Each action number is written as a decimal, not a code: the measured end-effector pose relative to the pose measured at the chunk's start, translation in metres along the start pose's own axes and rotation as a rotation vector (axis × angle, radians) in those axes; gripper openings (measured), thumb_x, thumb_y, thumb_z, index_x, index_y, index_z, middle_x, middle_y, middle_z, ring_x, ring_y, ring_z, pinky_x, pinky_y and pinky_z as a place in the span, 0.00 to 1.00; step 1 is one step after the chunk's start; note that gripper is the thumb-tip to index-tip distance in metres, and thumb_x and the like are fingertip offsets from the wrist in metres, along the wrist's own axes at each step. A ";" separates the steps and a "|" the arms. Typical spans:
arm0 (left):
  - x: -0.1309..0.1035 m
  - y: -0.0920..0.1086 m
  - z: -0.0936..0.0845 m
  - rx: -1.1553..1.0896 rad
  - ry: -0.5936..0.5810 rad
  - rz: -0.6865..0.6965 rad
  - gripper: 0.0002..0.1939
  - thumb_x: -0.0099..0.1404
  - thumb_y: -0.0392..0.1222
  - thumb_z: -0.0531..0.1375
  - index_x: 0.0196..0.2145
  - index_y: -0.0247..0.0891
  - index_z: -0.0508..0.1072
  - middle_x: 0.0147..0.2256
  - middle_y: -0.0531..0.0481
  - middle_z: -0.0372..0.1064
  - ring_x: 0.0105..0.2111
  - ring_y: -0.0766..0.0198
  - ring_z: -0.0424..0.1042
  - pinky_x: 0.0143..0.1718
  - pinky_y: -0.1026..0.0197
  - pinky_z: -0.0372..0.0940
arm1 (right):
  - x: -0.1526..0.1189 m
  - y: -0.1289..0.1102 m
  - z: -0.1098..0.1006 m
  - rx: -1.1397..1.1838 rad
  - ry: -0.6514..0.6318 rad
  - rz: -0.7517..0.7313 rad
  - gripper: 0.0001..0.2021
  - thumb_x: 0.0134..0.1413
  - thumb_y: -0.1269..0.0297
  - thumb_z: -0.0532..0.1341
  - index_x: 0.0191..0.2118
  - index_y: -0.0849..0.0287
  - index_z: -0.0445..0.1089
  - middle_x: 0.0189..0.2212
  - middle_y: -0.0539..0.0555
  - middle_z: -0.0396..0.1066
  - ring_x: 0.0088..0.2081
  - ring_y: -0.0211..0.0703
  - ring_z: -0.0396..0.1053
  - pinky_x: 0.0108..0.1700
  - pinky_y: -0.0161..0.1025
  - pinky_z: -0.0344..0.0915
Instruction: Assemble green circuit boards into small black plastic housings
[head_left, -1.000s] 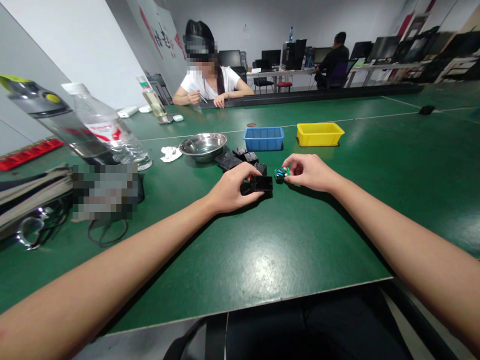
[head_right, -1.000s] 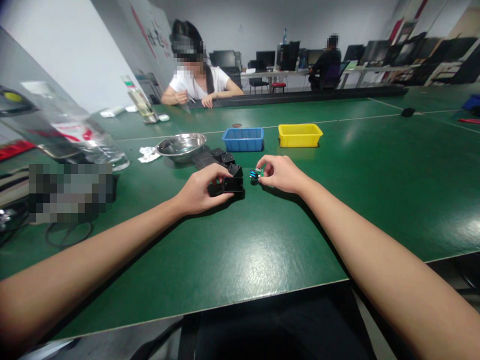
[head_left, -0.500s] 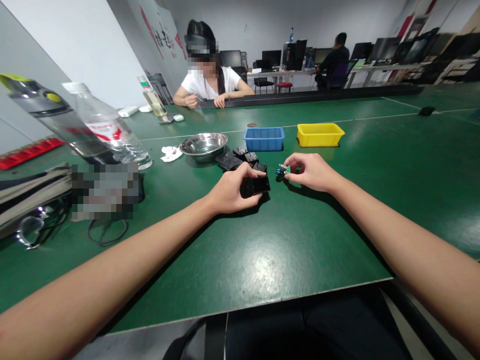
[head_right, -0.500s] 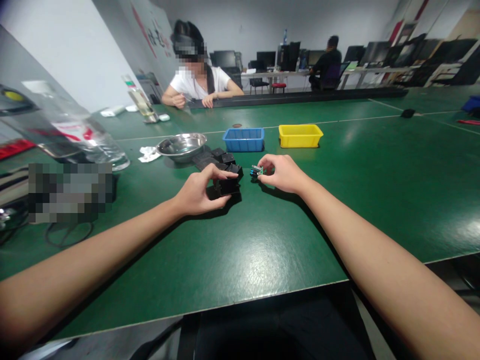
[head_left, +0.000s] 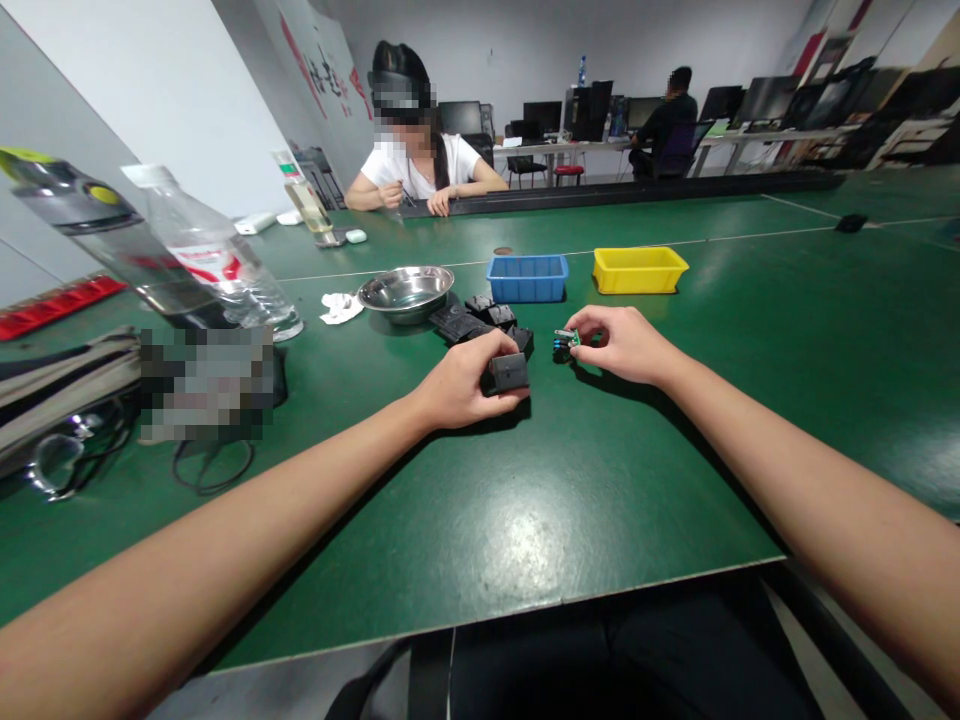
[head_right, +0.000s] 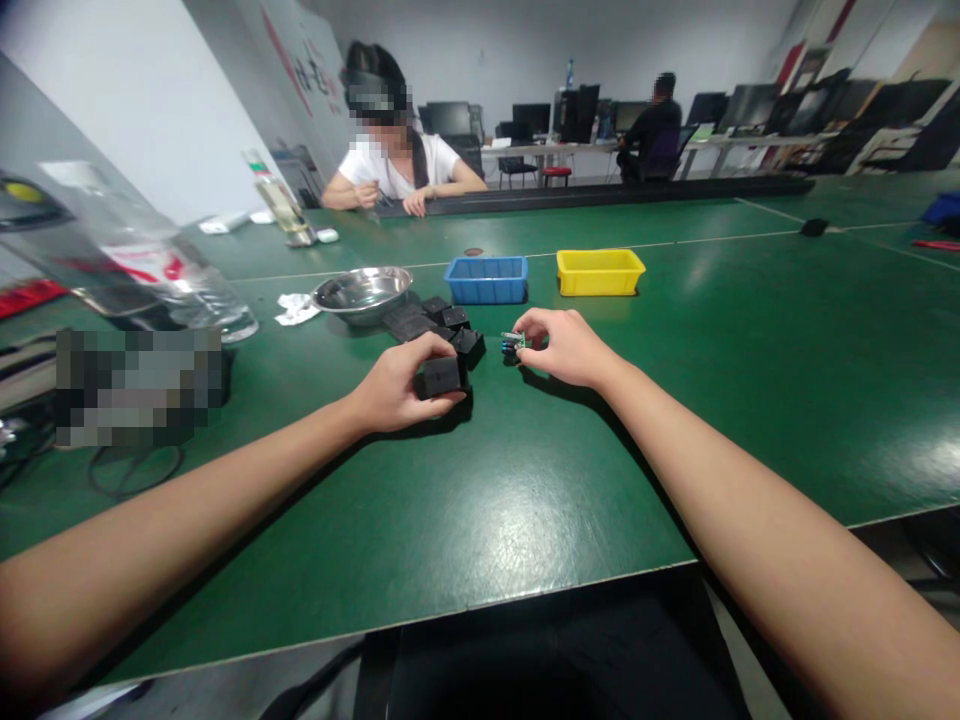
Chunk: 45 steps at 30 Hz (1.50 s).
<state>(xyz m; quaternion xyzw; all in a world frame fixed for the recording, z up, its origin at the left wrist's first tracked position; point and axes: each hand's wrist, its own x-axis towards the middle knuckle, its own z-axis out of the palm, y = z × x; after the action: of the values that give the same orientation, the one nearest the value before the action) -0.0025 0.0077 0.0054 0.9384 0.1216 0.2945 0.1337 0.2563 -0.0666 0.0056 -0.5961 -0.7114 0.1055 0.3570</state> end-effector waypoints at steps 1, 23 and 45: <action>0.001 0.001 0.000 0.001 -0.008 0.005 0.15 0.61 0.47 0.63 0.41 0.38 0.68 0.36 0.50 0.72 0.32 0.64 0.70 0.34 0.63 0.66 | 0.000 0.000 0.000 -0.004 0.002 -0.002 0.11 0.46 0.66 0.65 0.38 0.60 0.77 0.31 0.53 0.79 0.31 0.42 0.73 0.37 0.38 0.66; 0.000 -0.003 0.003 0.039 -0.012 0.066 0.17 0.59 0.38 0.62 0.47 0.36 0.73 0.37 0.48 0.73 0.33 0.64 0.71 0.37 0.62 0.67 | 0.001 0.001 -0.001 -0.054 -0.054 0.005 0.15 0.48 0.61 0.66 0.43 0.60 0.77 0.31 0.52 0.79 0.29 0.41 0.70 0.36 0.37 0.63; -0.002 -0.002 0.004 -0.012 -0.032 0.009 0.16 0.61 0.41 0.64 0.46 0.36 0.74 0.37 0.49 0.78 0.33 0.64 0.77 0.36 0.65 0.69 | 0.001 0.002 0.000 -0.037 -0.062 0.008 0.13 0.49 0.61 0.66 0.42 0.59 0.76 0.30 0.51 0.78 0.28 0.40 0.68 0.35 0.37 0.62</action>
<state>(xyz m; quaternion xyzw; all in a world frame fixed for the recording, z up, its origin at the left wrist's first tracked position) -0.0019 0.0083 0.0010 0.9427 0.1132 0.2807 0.1401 0.2583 -0.0651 0.0048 -0.6017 -0.7217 0.1119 0.3233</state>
